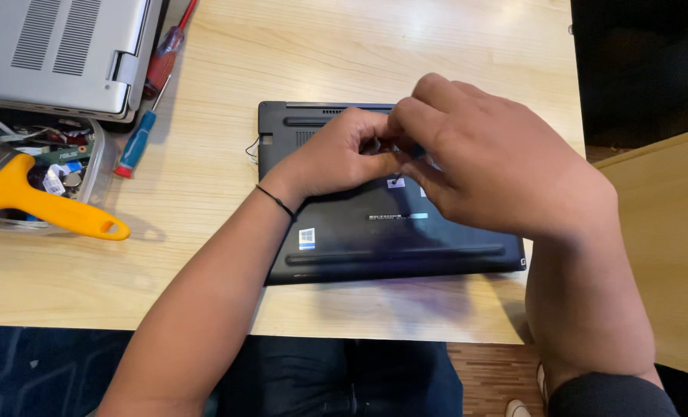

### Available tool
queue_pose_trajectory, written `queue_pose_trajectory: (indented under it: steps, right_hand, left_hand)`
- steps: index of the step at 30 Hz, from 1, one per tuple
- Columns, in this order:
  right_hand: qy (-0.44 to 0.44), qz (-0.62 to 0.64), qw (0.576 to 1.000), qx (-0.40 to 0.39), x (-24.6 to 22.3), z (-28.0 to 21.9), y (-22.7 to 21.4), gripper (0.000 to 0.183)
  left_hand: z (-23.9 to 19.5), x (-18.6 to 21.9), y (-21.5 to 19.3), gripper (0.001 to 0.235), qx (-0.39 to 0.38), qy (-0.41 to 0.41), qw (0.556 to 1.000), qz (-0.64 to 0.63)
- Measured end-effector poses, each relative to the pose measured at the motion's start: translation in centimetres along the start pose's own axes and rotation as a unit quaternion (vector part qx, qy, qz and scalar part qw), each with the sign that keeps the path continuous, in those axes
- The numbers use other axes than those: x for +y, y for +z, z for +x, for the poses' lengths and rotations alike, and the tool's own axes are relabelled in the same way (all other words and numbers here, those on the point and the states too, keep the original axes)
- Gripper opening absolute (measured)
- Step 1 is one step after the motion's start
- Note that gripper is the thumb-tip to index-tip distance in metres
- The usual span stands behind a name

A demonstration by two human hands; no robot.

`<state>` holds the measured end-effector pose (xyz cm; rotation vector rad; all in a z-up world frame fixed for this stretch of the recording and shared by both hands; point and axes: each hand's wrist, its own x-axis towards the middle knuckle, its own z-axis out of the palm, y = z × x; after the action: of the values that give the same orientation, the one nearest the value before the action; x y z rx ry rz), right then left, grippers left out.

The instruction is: The person uses a screwdriver to remove screws from the bottom cover of a laptop. They then lift the cover off to reveal the internal components.

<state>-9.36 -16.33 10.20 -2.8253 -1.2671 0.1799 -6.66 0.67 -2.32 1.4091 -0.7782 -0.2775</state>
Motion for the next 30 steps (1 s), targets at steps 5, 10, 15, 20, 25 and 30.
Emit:
queue_pose_trajectory:
  steps: [5,10,15,20,25,30]
  right_hand:
    - [0.074,-0.073,0.994,-0.032,-0.3,0.3,0.3,0.015]
    - [0.036,-0.034,0.997,-0.057,-0.5,0.2,0.0,0.057]
    - [0.1,-0.066,0.992,-0.038,-0.9,0.0,0.4,0.019]
    - [0.065,-0.069,0.995,-0.037,-0.5,-0.2,0.4,0.029]
    - [-0.023,0.022,0.999,0.011,-0.7,-0.4,0.3,0.05]
    - [0.059,-0.015,0.998,0.013,-0.6,0.1,0.6,0.01]
  left_hand:
    - [0.2,1.1,0.8,0.014,0.048,-0.015,0.997,0.059]
    - [0.1,0.0,0.5,0.013,0.031,-0.014,0.998,0.06]
    - [0.4,1.3,1.4,0.017,0.081,-0.008,0.984,0.158]
    - [0.1,1.1,0.4,0.015,0.038,0.003,0.989,0.146]
    - [0.2,0.5,0.0,0.007,-0.003,0.042,0.982,0.183]
    - [0.2,2.3,1.0,0.019,0.06,-0.048,0.989,0.126]
